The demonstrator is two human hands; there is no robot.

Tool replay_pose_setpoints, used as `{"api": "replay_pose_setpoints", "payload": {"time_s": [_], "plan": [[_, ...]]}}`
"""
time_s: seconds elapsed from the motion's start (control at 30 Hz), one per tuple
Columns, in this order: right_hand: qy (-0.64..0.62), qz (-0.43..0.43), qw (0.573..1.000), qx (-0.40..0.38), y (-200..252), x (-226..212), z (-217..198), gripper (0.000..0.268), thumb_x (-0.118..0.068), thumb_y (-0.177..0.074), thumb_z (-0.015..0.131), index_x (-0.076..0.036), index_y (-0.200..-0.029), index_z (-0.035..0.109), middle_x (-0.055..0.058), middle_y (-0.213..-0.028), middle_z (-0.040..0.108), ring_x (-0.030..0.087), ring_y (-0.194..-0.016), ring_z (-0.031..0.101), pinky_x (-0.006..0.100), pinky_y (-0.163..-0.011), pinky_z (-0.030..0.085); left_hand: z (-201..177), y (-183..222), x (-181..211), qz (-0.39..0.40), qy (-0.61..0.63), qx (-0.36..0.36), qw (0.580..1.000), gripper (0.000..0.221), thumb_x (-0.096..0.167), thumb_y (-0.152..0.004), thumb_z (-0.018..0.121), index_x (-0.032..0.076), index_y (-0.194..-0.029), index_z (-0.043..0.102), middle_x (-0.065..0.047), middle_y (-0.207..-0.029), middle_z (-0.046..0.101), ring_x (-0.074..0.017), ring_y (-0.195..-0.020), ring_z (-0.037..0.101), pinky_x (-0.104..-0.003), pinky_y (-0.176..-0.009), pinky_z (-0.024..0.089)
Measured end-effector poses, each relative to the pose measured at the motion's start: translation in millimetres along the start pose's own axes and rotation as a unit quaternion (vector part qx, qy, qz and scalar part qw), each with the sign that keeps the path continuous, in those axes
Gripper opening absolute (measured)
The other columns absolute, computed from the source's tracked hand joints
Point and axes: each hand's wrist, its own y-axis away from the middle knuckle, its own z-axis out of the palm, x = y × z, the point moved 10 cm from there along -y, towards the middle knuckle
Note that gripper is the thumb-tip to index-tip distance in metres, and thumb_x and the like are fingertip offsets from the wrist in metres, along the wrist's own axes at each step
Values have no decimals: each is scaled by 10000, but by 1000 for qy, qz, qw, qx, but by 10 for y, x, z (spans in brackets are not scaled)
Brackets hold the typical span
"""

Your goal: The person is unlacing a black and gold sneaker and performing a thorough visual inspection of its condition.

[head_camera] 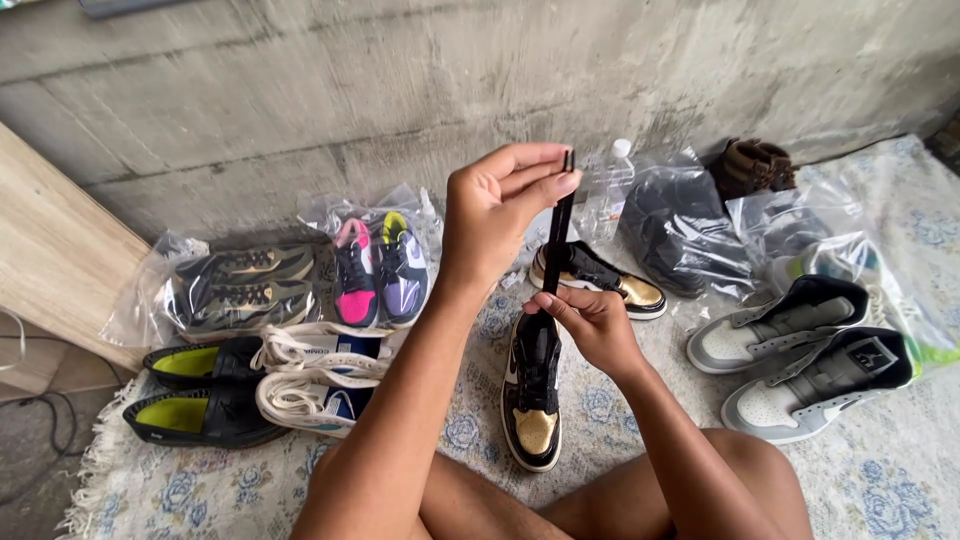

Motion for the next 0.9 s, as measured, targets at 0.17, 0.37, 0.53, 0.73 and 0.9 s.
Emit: {"api": "replay_pose_setpoints", "payload": {"time_s": [0.17, 0.37, 0.53, 0.73, 0.9], "plan": [[40, -20, 999, -17, 137, 685, 32, 105, -125, -914, 773, -40, -923, 835, 138, -883, 811, 310, -1027, 723, 489, -1001, 492, 70, 38, 173, 18, -29, -16, 999, 292, 99, -862, 814, 14, -1130, 732, -193, -1053, 774, -175, -1039, 710, -315, -864, 638], [199, 5, 976, -88, 324, 1312, 200, 145, -257, -835, 763, -182, -918, 856, 6, -1381, 684, 275, -1365, 487, 512, -1114, 430, 44, 31, 297, 92, -87, -7, 992, 247, 22, -864, 755, 26, -1106, 706, -152, -1090, 781, -246, -1039, 791, -282, -896, 669], [275, 56, 957, -80, 465, 2048, 197, 200, -339, -829, 771, -172, -806, 879, 64, -1611, 402, 355, -1556, 165, 596, -1178, 185, 110, -38, 275, 98, -93, -15, 991, 253, -11, -888, 748, 27, -1132, 690, -151, -1123, 771, -250, -1071, 788, -290, -947, 674], [246, 87, 964, -59, 566, 2191, 194, 228, -300, -836, 772, -118, -726, 853, 150, -1610, 387, 375, -1561, 160, 644, -1182, 158, 110, -275, 68, 140, -104, -19, 984, 224, -3, -932, 749, 44, -1141, 684, -140, -1134, 775, -251, -1074, 804, -277, -964, 693], [212, 90, 970, -77, 600, 1994, 213, 178, -290, -842, 773, -150, -813, 879, 137, -1633, 375, 352, -1563, 180, 634, -1159, 169, -3, -444, 35, 138, -152, 30, 978, 236, 30, -865, 774, 27, -1090, 702, -164, -1041, 799, -225, -948, 822, -256, -833, 697]]}}
